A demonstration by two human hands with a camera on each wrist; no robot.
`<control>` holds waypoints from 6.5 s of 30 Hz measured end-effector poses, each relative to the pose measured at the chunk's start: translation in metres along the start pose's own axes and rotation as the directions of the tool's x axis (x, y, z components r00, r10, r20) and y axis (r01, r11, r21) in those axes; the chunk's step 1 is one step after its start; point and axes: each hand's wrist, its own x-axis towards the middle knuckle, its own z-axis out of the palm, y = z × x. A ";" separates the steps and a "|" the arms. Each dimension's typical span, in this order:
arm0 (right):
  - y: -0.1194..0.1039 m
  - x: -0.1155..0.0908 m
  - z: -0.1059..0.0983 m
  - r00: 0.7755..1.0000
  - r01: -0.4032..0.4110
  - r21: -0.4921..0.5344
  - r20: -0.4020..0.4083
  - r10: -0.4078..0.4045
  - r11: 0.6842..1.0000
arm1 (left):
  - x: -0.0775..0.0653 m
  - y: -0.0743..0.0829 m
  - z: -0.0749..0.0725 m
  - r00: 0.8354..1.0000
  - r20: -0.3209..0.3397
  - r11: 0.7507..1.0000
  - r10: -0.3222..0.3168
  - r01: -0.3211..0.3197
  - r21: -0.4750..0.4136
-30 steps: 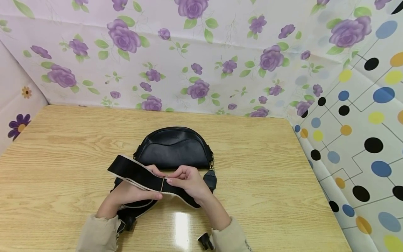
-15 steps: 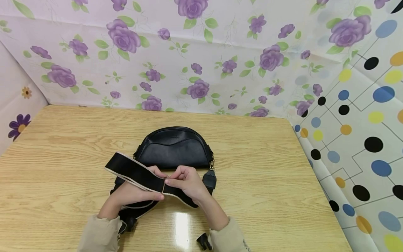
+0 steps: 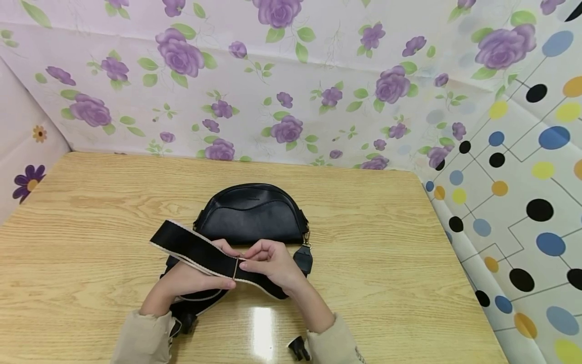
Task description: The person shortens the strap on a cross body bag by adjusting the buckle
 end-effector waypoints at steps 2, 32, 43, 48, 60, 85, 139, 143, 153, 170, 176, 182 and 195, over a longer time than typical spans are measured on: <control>0.000 -0.001 -0.001 1.000 -0.004 -0.002 0.003 0.004 1.000 | 0.000 -0.001 0.000 1.000 0.001 1.000 0.005 -0.005 -0.007; 0.002 -0.002 -0.011 0.999 0.046 -0.055 0.003 -0.046 0.997 | -0.002 0.001 -0.004 1.000 -0.011 0.996 -0.011 0.010 -0.094; 0.000 0.001 -0.003 0.998 0.057 -0.043 -0.010 -0.058 0.997 | 0.002 0.005 -0.001 1.000 0.001 0.999 0.005 -0.004 -0.050; 0.001 0.002 0.001 0.997 0.081 -0.042 -0.001 -0.081 0.996 | 0.002 0.000 0.001 1.000 0.013 0.999 -0.001 0.002 -0.038; 0.001 0.001 0.000 0.998 0.057 -0.076 0.008 -0.056 0.995 | 0.003 0.024 -0.001 1.000 0.022 0.999 -0.014 0.015 -0.031; 0.006 -0.009 -0.020 1.000 0.006 -0.104 -0.014 -0.008 0.995 | -0.002 -0.001 -0.003 0.999 0.008 0.998 -0.045 0.045 -0.052; 0.002 -0.005 -0.015 0.997 0.057 -0.064 -0.049 -0.060 0.996 | 0.004 0.031 -0.002 0.998 0.030 0.998 -0.060 0.061 -0.015; 0.001 -0.003 -0.012 0.996 0.072 -0.055 -0.041 -0.074 0.996 | 0.004 0.033 -0.002 0.998 0.041 0.999 -0.052 0.052 -0.008; 0.002 0.001 -0.008 0.996 0.070 -0.069 -0.044 -0.073 0.995 | 0.004 0.031 -0.001 0.998 0.043 0.999 -0.044 0.044 0.015; 0.006 -0.004 -0.015 0.999 0.013 -0.070 -0.040 -0.015 0.997 | 0.002 0.000 0.001 0.999 0.024 0.999 -0.042 0.042 0.002; 0.008 -0.006 -0.021 0.999 -0.006 -0.085 -0.037 0.003 0.996 | 0.000 0.002 -0.001 0.998 0.021 0.999 -0.052 0.052 0.000; 0.010 -0.009 -0.026 0.999 -0.026 -0.097 -0.034 0.023 0.995 | -0.002 0.001 -0.004 0.998 0.008 0.998 -0.058 0.058 -0.012; 0.012 -0.013 -0.044 0.999 -0.050 -0.169 0.013 0.053 0.984 | -0.002 0.027 -0.007 0.993 -0.008 0.993 -0.114 0.114 -0.025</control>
